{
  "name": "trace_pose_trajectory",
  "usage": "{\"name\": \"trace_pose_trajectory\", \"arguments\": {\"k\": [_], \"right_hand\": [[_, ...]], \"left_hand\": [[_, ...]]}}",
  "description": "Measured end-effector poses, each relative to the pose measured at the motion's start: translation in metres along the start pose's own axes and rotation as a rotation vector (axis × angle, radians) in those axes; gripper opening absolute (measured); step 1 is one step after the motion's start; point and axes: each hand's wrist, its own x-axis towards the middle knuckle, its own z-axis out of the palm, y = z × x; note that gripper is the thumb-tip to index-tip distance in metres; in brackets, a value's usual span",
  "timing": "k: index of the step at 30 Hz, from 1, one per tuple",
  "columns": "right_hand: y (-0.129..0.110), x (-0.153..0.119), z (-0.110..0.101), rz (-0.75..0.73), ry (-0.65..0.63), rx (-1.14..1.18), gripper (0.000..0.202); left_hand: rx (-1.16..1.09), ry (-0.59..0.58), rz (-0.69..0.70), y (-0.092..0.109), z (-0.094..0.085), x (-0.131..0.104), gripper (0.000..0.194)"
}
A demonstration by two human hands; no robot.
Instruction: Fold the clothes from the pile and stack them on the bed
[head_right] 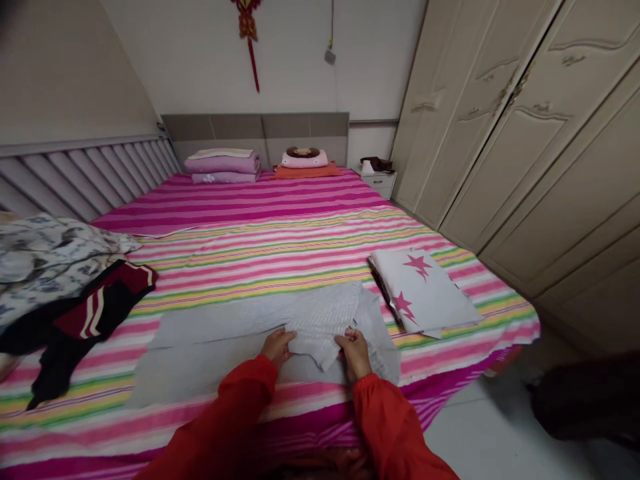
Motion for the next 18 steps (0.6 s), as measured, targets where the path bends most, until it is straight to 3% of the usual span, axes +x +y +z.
{"name": "trace_pose_trajectory", "arguments": {"k": [4,7,11,14,18], "right_hand": [[0.001,-0.004,-0.001,0.021,-0.105,-0.054,0.057],[0.007,0.001,-0.013,-0.055,-0.174,-0.250,0.068],[0.013,0.005,-0.033,-0.372,-0.076,-0.675,0.074],[0.003,0.001,-0.033,-0.673,0.004,-0.922,0.073],[-0.012,-0.007,-0.004,-1.019,-0.196,-1.015,0.061]], "left_hand": [[0.069,-0.011,-0.023,-0.005,0.003,-0.003,0.027],[0.131,-0.009,-0.064,-0.012,0.000,-0.003,0.027],[0.178,-0.014,-0.097,-0.019,-0.012,-0.008,0.023],[0.153,-0.018,-0.093,-0.019,-0.027,-0.015,0.022],[0.004,0.075,-0.023,-0.007,-0.056,-0.018,0.022]]}}
